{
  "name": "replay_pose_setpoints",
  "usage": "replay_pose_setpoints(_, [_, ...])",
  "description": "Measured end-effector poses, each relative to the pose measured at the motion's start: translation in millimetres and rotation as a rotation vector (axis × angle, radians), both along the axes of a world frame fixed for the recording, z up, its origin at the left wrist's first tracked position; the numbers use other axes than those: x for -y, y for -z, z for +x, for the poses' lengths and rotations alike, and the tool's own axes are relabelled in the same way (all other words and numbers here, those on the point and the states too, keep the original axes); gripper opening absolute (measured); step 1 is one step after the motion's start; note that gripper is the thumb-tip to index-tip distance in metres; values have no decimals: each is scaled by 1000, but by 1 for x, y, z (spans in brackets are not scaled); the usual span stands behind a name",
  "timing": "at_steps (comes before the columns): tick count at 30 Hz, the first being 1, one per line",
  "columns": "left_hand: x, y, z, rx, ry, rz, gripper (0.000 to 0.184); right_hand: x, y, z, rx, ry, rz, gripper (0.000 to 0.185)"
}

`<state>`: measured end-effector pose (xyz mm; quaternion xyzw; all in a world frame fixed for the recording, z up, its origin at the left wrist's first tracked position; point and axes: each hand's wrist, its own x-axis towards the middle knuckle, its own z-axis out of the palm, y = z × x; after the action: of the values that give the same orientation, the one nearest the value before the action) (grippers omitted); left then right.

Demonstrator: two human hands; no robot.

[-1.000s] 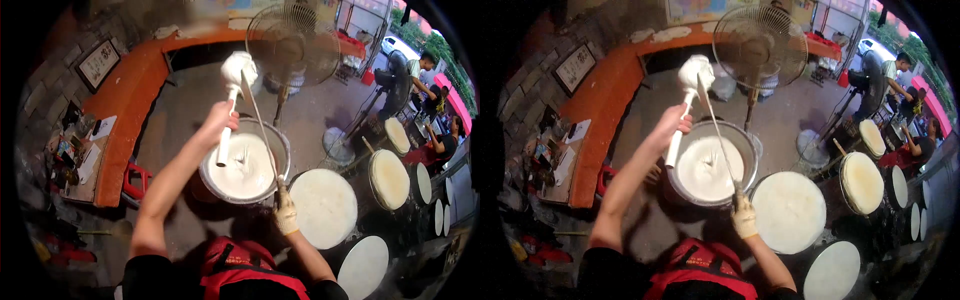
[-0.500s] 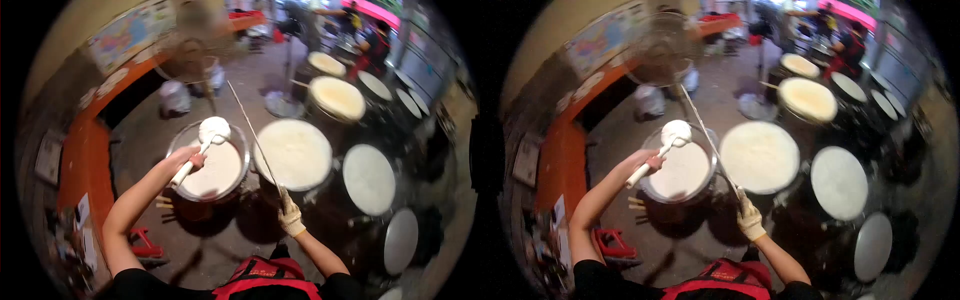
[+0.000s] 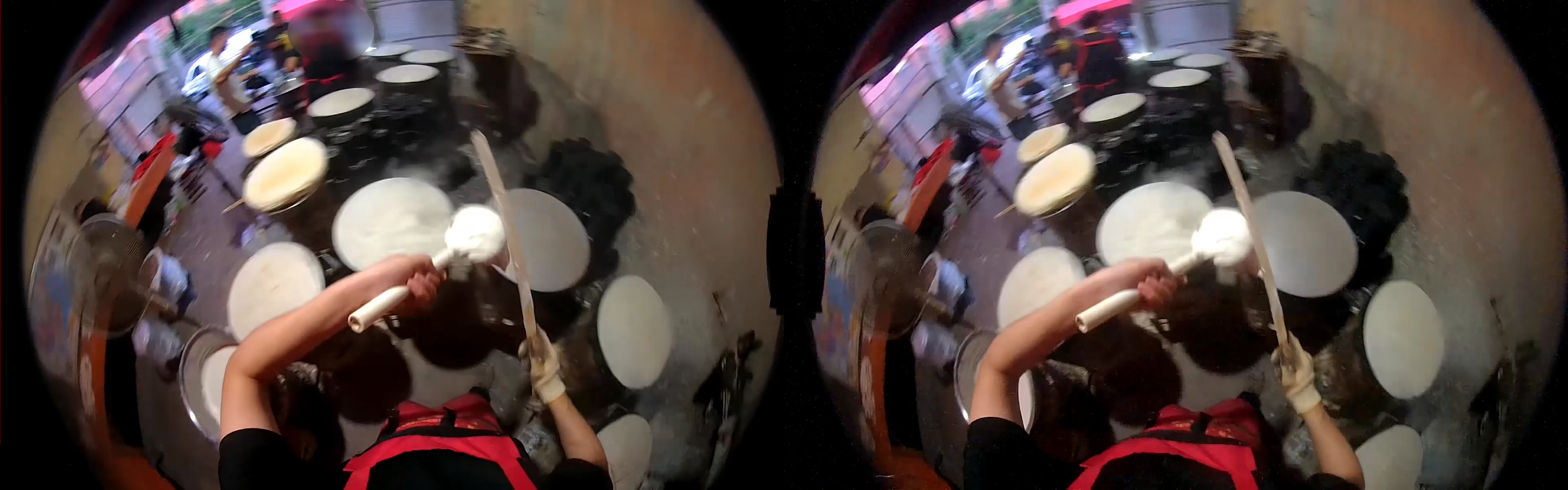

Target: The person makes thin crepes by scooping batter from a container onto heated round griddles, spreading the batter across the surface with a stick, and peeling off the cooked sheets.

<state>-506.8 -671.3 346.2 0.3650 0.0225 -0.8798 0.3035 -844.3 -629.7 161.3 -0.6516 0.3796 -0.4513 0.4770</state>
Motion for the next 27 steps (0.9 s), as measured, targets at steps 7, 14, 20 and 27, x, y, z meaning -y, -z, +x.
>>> replay_pose_setpoints(7, [150, -2, -166, 1450, 329, -1371, 33, 105, -90, -88, -734, 349, -455, 44])
replay_pose_setpoints(14, [211, 45, -247, 1430, 330, -1414, 25, 142, -64, -147, 175, 437, 754, 43])
replay_pose_setpoints(20, [257, 145, -283, 1246, 171, -972, 16, 119, 82, -127, 223, 543, 465, 41])
replay_pose_setpoints(27, [280, 178, -284, 1840, -103, -1396, 22, 174, 115, -87, 85, 771, 167, 40])
